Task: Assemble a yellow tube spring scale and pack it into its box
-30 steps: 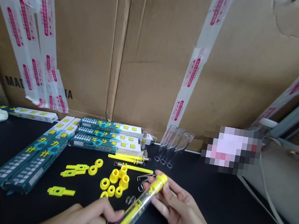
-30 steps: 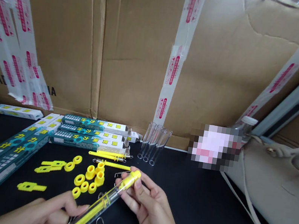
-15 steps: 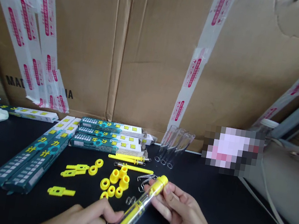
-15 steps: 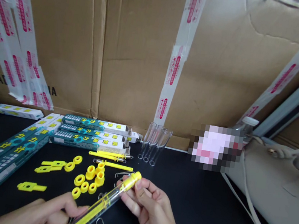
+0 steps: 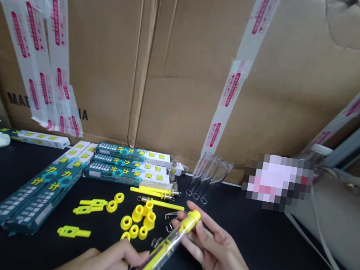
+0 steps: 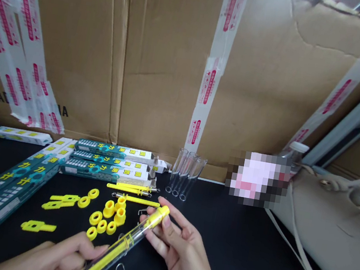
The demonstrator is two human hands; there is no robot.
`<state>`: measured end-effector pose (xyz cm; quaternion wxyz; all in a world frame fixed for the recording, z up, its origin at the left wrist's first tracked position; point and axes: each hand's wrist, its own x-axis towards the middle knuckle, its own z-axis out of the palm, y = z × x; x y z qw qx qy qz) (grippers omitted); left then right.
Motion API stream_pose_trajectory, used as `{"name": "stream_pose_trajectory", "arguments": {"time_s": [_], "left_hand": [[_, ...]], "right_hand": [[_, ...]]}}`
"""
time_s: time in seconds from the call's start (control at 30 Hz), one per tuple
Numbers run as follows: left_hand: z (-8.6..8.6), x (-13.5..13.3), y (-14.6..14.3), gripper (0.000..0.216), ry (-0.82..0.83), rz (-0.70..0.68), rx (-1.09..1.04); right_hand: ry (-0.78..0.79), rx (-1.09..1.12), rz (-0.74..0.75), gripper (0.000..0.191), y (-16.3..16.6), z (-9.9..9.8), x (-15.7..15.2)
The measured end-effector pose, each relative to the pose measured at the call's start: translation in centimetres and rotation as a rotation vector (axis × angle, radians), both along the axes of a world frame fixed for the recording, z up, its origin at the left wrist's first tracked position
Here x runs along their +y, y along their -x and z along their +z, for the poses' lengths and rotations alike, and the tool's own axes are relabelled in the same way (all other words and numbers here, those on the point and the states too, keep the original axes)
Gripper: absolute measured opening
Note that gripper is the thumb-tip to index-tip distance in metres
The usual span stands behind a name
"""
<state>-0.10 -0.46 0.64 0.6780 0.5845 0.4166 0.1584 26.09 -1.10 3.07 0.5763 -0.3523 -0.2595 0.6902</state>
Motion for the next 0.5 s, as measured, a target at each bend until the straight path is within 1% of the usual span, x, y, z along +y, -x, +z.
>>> {"name": "stream_pose_trajectory", "arguments": {"time_s": [0.03,0.07,0.1,0.17,0.23,0.3,0.37,0.43,0.5], "left_hand": [[0.6,0.0,0.0,0.045,0.05,0.01,-0.027],[1.1,-0.1,0.0,0.055,0.065,0.009,-0.058],[1.7,-0.2,0.1,0.063,0.035,0.002,-0.091],[2.6,-0.3,0.5,0.075,-0.092,-0.029,-0.179],[2.9,-0.2,0.9,0.073,-0.128,-0.057,-0.262],[2.9,0.0,1.1,0.07,-0.036,-0.041,-0.311],[2.6,0.5,1.3,0.074,0.062,0.009,-0.345],[2.4,0.9,1.4,0.073,0.107,0.06,-0.369],[2.4,1.2,1.5,0.067,0.131,0.088,-0.39]], "right_hand": [[-0.005,-0.001,-0.002,0.039,0.0,0.0,0.0],[-0.009,-0.002,-0.005,0.039,0.0,0.1,0.0],[-0.012,-0.003,-0.01,0.038,-0.1,0.1,0.0],[-0.01,0.001,-0.024,0.035,-0.2,0.0,0.1],[0.0,0.011,-0.035,0.033,-0.3,-0.2,0.1],[0.015,0.018,-0.051,0.033,-0.3,-0.2,0.0],[0.026,0.024,-0.073,0.034,-0.2,-0.2,0.0],[0.033,0.03,-0.091,0.034,-0.1,0.1,-0.1],[0.032,0.039,-0.088,0.035,0.1,0.4,-0.2]]}}
